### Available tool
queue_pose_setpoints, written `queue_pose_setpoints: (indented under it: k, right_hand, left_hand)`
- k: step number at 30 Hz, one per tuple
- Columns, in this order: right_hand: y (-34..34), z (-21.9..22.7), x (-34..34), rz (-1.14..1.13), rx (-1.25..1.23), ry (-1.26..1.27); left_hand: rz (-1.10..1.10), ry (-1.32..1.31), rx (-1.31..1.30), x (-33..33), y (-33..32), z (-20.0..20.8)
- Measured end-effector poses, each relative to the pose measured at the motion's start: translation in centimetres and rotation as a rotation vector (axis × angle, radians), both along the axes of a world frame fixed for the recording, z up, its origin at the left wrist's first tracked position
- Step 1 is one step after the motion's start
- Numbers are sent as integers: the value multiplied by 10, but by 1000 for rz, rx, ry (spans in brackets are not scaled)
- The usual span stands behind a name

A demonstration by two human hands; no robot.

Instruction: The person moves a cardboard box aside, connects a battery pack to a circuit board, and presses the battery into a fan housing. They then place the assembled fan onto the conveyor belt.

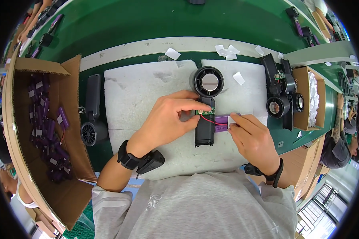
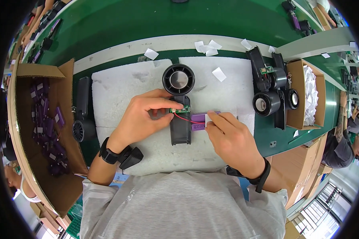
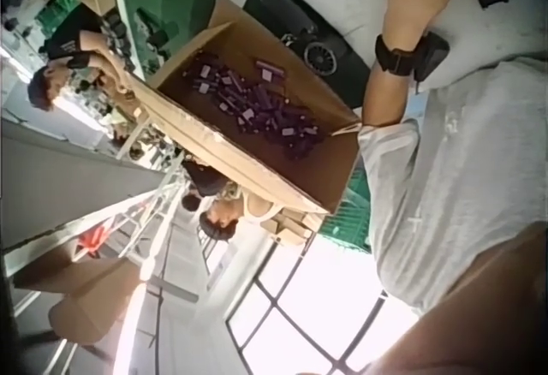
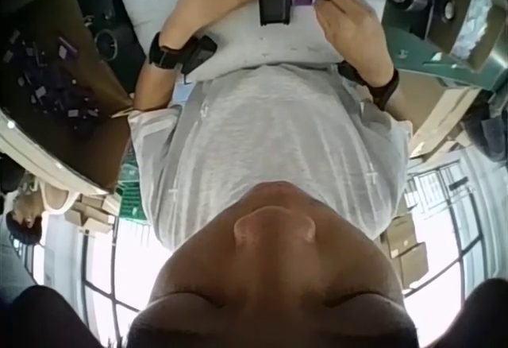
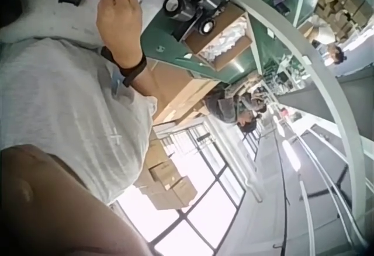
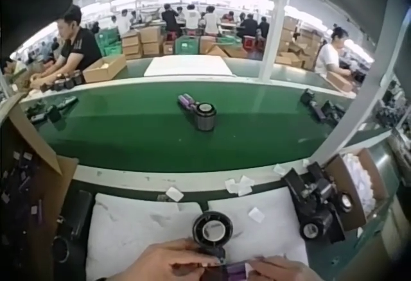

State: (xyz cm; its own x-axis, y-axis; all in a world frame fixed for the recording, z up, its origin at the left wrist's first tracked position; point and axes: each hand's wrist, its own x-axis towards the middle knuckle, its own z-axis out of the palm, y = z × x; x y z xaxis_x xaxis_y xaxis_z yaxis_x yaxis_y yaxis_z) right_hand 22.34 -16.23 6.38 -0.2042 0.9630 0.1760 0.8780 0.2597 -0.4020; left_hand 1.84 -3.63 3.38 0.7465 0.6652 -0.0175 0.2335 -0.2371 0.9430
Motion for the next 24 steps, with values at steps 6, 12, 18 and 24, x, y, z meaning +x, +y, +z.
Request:
queue_pose_setpoints:
  k: [6,12,18,24]
  right_hand:
    - [3,-1,-2,-34,-3,-13]
    - [2,4,4,-30,-42,91]
    - [3,4,2,29,-24,-21]
    - [3,3,-10,-41,-148,-175]
  left_hand:
    - [-1,27,-5,-1,0,2]
    - [26,-15,-3,-1,-2,0]
    - [34,-8,3,0,-3,1]
    - [66,15,-24,3,-7,2]
